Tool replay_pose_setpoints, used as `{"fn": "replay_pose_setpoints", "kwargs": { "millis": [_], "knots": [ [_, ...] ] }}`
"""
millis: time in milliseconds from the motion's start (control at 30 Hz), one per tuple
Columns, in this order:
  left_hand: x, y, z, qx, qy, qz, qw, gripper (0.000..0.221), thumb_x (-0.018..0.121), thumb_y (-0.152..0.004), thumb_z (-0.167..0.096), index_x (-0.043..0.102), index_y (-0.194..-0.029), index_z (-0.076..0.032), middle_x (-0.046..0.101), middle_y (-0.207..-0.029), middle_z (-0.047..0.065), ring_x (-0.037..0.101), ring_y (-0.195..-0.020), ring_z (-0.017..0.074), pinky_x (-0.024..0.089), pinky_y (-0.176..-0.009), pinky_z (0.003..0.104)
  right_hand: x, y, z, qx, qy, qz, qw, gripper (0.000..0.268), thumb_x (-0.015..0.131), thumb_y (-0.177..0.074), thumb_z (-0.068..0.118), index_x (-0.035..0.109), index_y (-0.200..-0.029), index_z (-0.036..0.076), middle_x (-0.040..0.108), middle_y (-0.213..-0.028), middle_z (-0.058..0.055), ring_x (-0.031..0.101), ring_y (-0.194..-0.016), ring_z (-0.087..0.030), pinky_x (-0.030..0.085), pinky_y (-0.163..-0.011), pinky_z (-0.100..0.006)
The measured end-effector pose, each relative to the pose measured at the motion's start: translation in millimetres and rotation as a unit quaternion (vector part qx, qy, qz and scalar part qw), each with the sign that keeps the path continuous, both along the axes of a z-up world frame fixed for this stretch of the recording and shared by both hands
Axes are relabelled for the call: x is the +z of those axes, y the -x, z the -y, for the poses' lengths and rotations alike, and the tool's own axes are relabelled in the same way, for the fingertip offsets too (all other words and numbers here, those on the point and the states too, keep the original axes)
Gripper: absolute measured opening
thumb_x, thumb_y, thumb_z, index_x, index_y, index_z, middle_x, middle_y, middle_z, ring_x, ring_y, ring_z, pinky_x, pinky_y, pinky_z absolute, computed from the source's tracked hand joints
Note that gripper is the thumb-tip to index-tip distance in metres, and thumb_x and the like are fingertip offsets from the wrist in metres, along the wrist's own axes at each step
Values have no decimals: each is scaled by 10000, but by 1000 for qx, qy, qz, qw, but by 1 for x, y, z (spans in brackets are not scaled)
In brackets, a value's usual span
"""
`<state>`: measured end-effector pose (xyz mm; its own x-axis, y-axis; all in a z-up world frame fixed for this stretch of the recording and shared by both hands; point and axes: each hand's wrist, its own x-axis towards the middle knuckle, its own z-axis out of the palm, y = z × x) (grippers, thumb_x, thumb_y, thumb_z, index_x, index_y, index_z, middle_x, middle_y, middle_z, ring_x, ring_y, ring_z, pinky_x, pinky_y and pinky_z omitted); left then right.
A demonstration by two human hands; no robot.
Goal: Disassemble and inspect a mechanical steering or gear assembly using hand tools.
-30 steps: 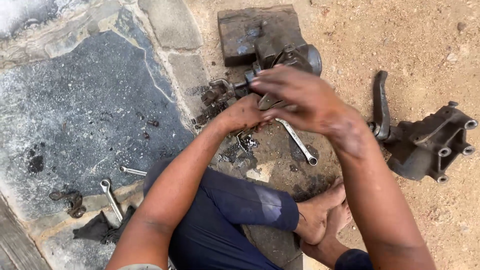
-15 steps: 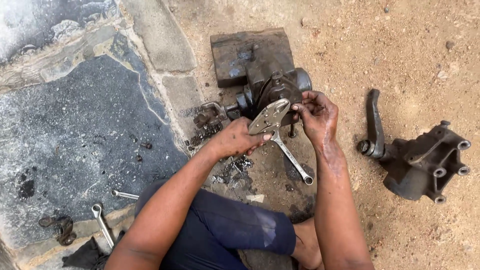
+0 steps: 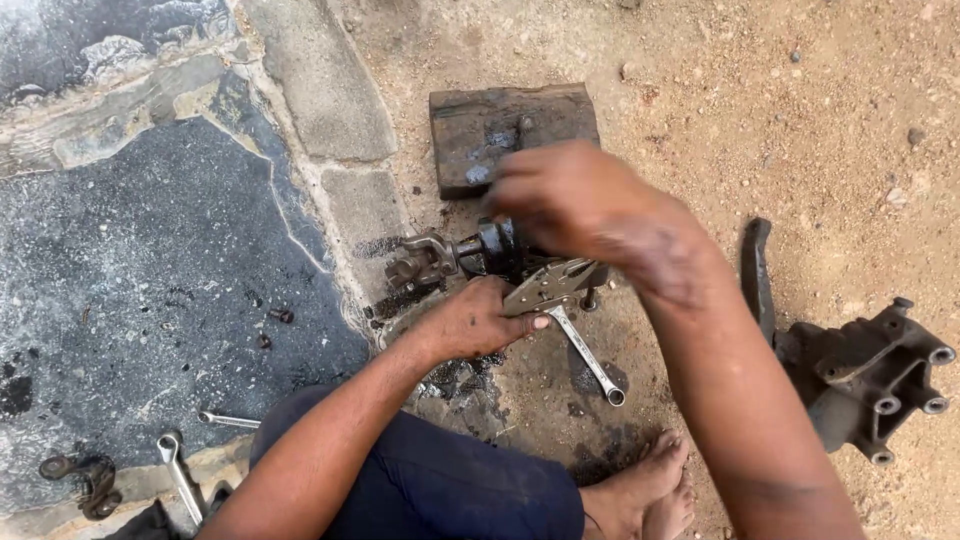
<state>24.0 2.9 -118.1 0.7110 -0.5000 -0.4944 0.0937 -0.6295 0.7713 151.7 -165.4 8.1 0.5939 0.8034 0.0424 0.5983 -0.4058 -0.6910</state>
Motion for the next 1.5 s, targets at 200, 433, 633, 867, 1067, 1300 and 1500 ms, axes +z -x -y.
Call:
{"fn": "replay_pose_setpoints", "kwargs": {
  "millis": [200, 433, 633, 867, 1067, 1300, 1500],
  "knots": [
    [1, 1, 5, 2, 15, -87, 996, 693, 635, -848, -669, 711, -971, 9, 671, -746, 143, 731, -743, 261, 622, -715, 454, 15, 26, 40, -39, -182, 131, 974, 301, 641, -1091, 248, 644, -1322, 54, 705, -1270, -176, 708, -1155, -299, 628, -991, -411],
    [5, -1, 6, 24, 51, -125, 991, 589, 687, -869, -590, 714, -902, -2, 665, -628, 86, 691, -578, 167, 607, -555, 375, -47, 89, 45, -240, -143, 90, 956, 721, 391, -1128, 628, 383, -1592, 76, 501, -1557, -240, 502, -1446, -382, 406, -1251, -515],
    [-3, 5, 6, 34, 59, -135, 988, 533, 716, -899, -517, 727, -884, 15, 660, -632, 78, 669, -553, 162, 582, -521, 377, -5, 49, 38, 21, 78, 177, 981, 882, 366, -956, 744, 514, -1465, 39, 593, -1435, -257, 574, -1332, -397, 394, -1168, -544],
    [-6, 7, 10, -55, 139, 559, 816, 467, 610, -891, -515, 708, -989, -69, 729, -801, 65, 734, -723, 179, 609, -633, 314, -5, 71, 44, 113, -29, 127, 985, 495, 598, -1000, 469, 662, -1260, 53, 741, -1227, -169, 717, -1169, -311, 483, -1162, -526],
    [2, -1, 8, 14, 84, -119, 989, 531, 696, -904, -539, 727, -865, -10, 669, -633, 63, 696, -577, 128, 630, -576, 337, -133, 125, 100, -385, -412, -47, 824, 283, 767, -1030, 9, 595, -1253, 32, 689, -1077, -155, 726, -924, -173, 653, -777, -335],
    [12, 0, 9, 58, 85, -148, 984, 480, 741, -864, -518, 697, -834, -41, 652, -603, 21, 684, -550, 106, 605, -511, 299, -146, 122, 74, -504, -337, -224, 763, 305, 691, -913, -97, 605, -1197, -24, 760, -930, -173, 774, -771, -206, 701, -661, -338],
    [17, -1, 7, 51, 66, -160, 984, 496, 726, -874, -520, 701, -843, -26, 635, -581, 28, 655, -516, 117, 566, -471, 321, -97, 66, 93, -388, -271, -45, 880, 87, 750, -982, -60, 743, -1063, -28, 760, -918, -155, 770, -784, -197, 670, -654, -310]
  ]
}}
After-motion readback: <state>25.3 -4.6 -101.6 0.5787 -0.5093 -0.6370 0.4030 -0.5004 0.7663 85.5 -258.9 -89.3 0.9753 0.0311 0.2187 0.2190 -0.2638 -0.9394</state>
